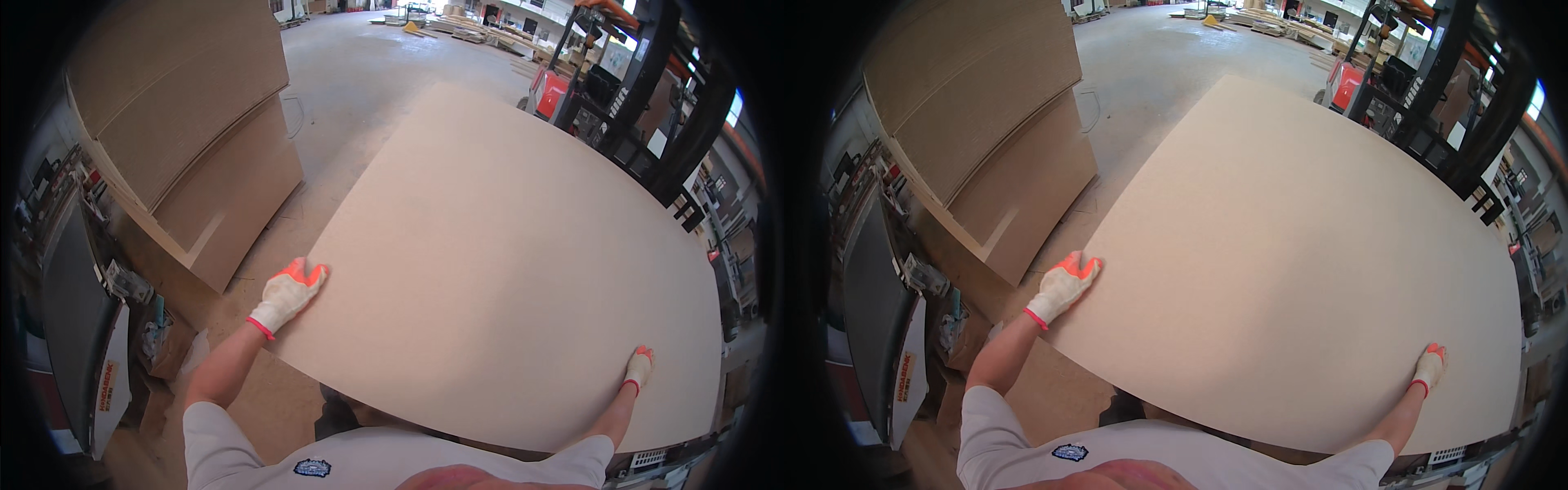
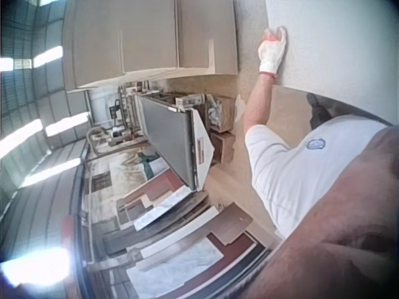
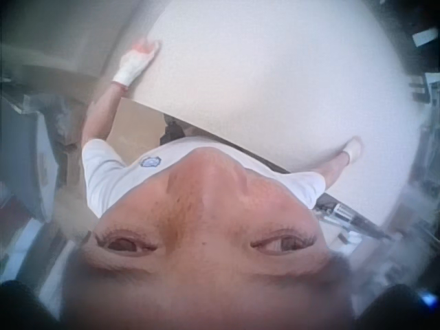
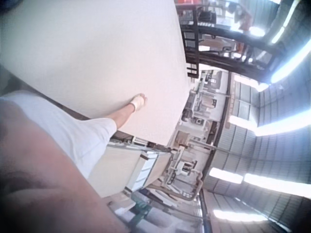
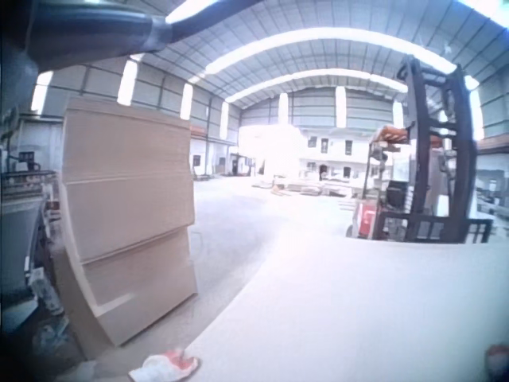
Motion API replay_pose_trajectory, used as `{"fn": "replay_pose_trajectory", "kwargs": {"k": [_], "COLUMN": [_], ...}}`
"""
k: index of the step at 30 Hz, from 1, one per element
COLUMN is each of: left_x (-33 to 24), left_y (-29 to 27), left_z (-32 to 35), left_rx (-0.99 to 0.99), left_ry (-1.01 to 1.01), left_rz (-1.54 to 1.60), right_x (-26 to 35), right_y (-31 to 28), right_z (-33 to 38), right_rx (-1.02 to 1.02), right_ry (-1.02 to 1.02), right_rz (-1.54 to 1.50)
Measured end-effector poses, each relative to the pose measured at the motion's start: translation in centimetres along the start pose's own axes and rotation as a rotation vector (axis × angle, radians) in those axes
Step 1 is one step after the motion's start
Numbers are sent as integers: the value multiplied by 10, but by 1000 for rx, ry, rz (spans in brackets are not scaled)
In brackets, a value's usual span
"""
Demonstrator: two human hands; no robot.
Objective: The person repeatedly lifts large flat wood panels from a stack and places them onto a conveyor or staging table. The person handles each panel with both hands, aligning it before setting it down. The sequence continues with multiple panels until the person walks away from the stack.
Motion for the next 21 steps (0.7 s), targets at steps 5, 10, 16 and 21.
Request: {"fn": "replay_pose_trajectory", "kwargs": {"k": [5,10,16,21], "left_x": [11,18,30,61], "left_y": [-10,-1,6,-22], "left_z": [-1,0,1,29], "left_rx": [144,106,171,472], "left_ry": [151,232,257,151], "left_rz": [203,280,390,121], "right_x": [75,99,148,210], "right_y": [-7,-23,-57,-82], "right_z": [157,302,478,584], "right_rx": [-26,-111,-60,96], "right_ry": [-251,-551,-736,-939], "right_rz": [54,-62,-206,-356]}}
Point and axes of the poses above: each hand's wrist, its own z-axis away from the middle knuckle, its own y-axis out of the palm, x = y × z, the point moved 4 cm from there along -z, towards the middle knuckle, and after that the axes turned 11 degrees about -z, right-handed, at the moved point
